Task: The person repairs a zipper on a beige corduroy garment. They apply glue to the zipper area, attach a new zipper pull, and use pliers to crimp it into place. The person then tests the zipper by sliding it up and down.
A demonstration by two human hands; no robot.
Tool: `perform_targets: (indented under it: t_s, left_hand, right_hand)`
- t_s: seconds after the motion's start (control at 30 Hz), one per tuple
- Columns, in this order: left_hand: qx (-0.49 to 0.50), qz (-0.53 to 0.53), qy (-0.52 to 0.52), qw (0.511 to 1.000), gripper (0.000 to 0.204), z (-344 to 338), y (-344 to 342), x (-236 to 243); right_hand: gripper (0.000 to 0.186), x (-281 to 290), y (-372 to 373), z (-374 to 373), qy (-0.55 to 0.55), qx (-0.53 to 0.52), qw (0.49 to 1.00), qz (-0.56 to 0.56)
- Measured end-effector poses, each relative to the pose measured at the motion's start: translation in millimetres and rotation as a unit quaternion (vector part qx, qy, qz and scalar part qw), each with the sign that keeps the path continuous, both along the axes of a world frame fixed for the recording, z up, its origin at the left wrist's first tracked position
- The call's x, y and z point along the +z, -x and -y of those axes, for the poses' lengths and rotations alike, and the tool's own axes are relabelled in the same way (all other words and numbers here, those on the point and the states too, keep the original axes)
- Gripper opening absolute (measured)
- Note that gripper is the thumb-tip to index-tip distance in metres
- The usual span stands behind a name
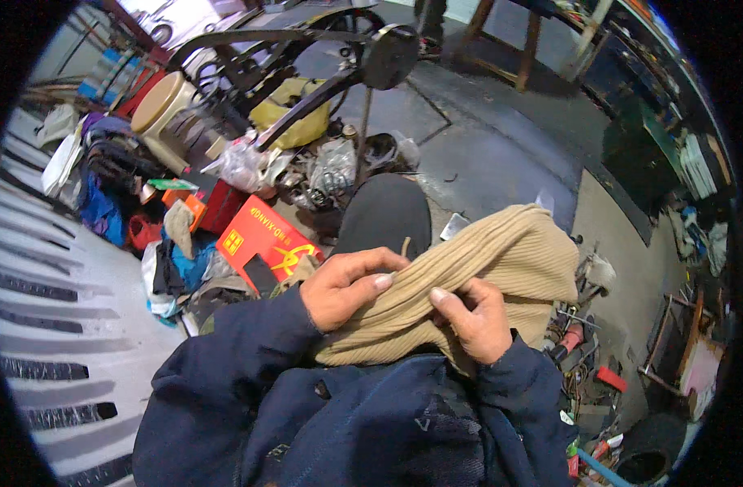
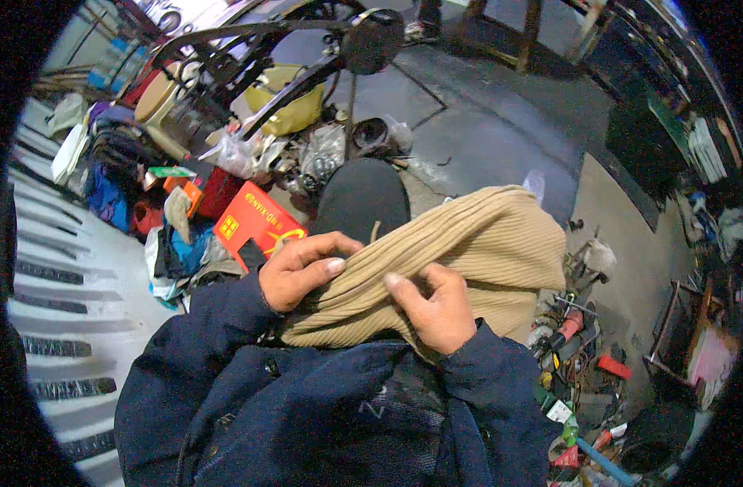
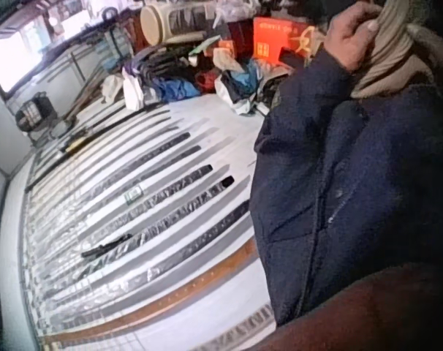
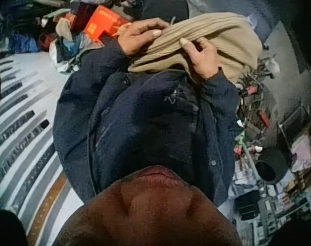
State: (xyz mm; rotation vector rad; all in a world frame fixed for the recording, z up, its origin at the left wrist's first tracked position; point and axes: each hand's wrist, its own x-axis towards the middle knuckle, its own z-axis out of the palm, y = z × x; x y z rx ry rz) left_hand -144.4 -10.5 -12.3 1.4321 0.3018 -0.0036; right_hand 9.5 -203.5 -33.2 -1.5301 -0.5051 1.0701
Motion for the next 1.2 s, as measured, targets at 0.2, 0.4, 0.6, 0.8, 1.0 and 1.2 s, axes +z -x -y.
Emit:
perform_targets:
  t_s: [0.2,0.4,0.6,0.8,1.0,1.2]
  left_hand:
    - [0.136,0.01,-0.122,0.983,0.031,-32.8,32.1,-10.7]
    - [0.16,-0.07,-0.247,0.953,0.021,-30.6,80.3,-20.8]
    - [0.084,-0.162,-0.24,0.953,0.034,-8.3,84.9,-21.1]
    - [0.1,-0.164,-0.133,0.972,0.049,-3.1,78.6,-21.1]
    - [0.108,-0.055,-0.183,0.976,0.028,-7.5,71.8,-32.6]
    - [0.149,0.018,-0.206,0.967,0.024,4.3,80.9,-36.0]
  right_hand:
    - [0.022,-3.4,0.9,-2.3,-0.086,-0.1,0.991,-0.003]
    - [0.019,-9.1,-5.7,0.3,-0.097,-0.097,0.991,-0.001]
    - [0.025,-16.3,-11.3,0.4,-0.05,-0.082,0.988,0.12]
    - [0.021,33.6,-14.1,0.9,-0.056,-0.006,0.927,0.372]
    - [0.013,41.0,8.4,-44.4,-0.17,0.09,0.863,0.467]
    - [0.01,16.1,26.0,-43.9,-0.112,0.218,0.882,0.403]
